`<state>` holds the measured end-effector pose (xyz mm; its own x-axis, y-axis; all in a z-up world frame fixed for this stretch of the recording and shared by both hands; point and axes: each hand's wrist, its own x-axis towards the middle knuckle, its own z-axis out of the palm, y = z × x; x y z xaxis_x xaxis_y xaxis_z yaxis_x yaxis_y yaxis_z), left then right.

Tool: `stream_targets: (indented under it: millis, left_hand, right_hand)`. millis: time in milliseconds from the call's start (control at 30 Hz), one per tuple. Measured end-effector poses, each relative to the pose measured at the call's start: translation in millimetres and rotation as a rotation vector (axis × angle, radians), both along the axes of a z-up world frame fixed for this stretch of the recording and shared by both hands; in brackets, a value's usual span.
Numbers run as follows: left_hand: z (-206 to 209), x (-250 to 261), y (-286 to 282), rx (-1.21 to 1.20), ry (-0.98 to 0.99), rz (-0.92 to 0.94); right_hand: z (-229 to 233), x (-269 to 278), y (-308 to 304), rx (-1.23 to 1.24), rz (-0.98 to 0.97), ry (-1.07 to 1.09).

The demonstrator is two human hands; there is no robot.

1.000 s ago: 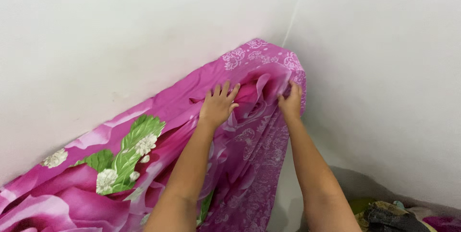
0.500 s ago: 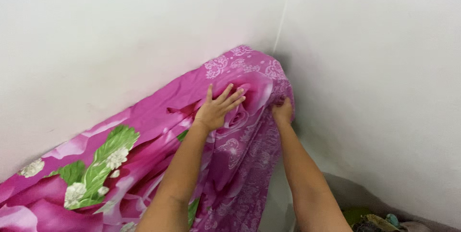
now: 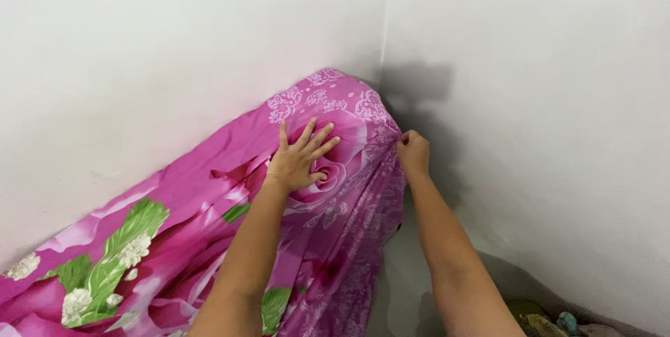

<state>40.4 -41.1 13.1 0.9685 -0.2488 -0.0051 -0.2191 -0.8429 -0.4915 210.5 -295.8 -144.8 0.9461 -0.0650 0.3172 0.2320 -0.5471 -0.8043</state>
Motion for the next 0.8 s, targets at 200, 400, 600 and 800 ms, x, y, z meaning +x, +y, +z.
stream_targets:
  millis: [200, 400, 600, 800]
  left_hand:
    - [-3, 5, -2, 0.112, -0.116, -0.090]
    - [8, 14, -16, 0.070, -0.025, -0.027]
    - [9, 24, -26, 0.029, -0.035, -0.016]
    - [11, 27, -29, 0.023, -0.010, -0.003]
  right_hand:
    - [-38, 0, 26, 0.169, 0.109, 0.054]
    - [-74, -1, 16, 0.147, 0.105, 0.136]
    - [-114, -5, 22, 0.173, 0.112, 0.265]
    - [-165, -4, 35, 0.286, 0.064, 0.477]
